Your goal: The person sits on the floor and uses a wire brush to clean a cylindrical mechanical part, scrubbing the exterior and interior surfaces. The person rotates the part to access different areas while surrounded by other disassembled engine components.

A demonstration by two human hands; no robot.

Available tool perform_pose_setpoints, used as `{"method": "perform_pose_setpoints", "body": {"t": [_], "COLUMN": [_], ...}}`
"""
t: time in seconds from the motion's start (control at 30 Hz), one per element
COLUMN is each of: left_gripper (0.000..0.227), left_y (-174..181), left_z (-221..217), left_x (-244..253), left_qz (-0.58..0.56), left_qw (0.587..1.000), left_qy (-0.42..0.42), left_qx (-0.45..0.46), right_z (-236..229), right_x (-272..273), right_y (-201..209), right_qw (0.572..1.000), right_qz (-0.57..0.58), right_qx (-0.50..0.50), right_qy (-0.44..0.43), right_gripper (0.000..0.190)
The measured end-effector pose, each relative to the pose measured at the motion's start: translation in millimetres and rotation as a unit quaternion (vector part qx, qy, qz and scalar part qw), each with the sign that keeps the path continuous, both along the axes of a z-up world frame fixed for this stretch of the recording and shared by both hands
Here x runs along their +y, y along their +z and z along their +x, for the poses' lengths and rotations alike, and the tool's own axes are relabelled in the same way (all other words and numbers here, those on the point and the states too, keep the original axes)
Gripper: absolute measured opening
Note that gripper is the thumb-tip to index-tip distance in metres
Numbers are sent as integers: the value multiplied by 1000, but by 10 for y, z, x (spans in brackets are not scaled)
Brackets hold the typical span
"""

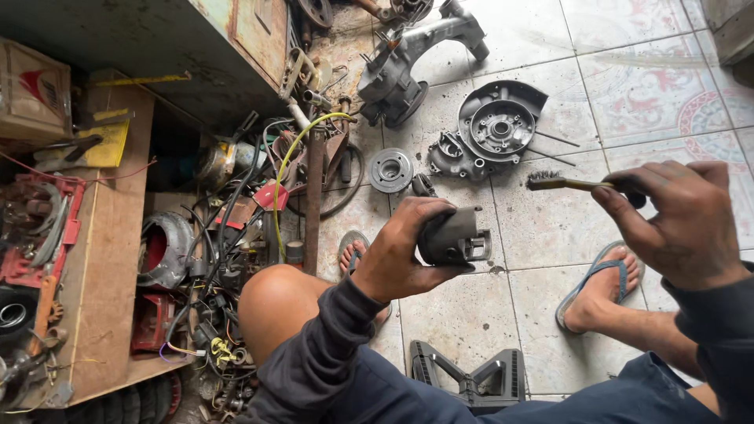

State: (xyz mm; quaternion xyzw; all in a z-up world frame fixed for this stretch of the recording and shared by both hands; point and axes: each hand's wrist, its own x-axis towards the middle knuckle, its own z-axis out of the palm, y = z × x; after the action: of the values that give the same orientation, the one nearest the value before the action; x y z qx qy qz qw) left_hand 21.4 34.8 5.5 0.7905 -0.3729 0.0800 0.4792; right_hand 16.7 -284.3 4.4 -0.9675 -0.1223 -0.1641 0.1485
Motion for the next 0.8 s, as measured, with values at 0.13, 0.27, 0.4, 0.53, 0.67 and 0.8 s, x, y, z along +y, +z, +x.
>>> {"method": "perform_pose_setpoints", "body": {"t": [0.13,0.27,0.4,0.53,0.67,0.8], "left_gripper": [70,72,73,64,68,67], "left_y": [92,101,284,367,243,38], "left_z": [-5,61,133,174,284,515], "left_x": [14,22,111,73,-45,-92], "left_qz": [-72,-222,-89,-96,-301,-477], "left_qw": [997,966,991,989,946,825], "left_qy": [25,-11,104,102,0,-129], "left_qx": [24,132,15,-43,123,273], "right_z": [98,163,250,272,320,426], "right_x": [-52,-55,-51,107,180,205], "right_y": [-62,-23,-44,152,274,324], "right_qw": [998,992,988,975,963,946], "right_qz": [69,123,154,219,269,325], "right_qx": [14,13,-12,-26,-14,8], "right_qy": [-4,-7,-20,-5,-19,-8], "right_gripper": [18,17,17,17,20,21]}}
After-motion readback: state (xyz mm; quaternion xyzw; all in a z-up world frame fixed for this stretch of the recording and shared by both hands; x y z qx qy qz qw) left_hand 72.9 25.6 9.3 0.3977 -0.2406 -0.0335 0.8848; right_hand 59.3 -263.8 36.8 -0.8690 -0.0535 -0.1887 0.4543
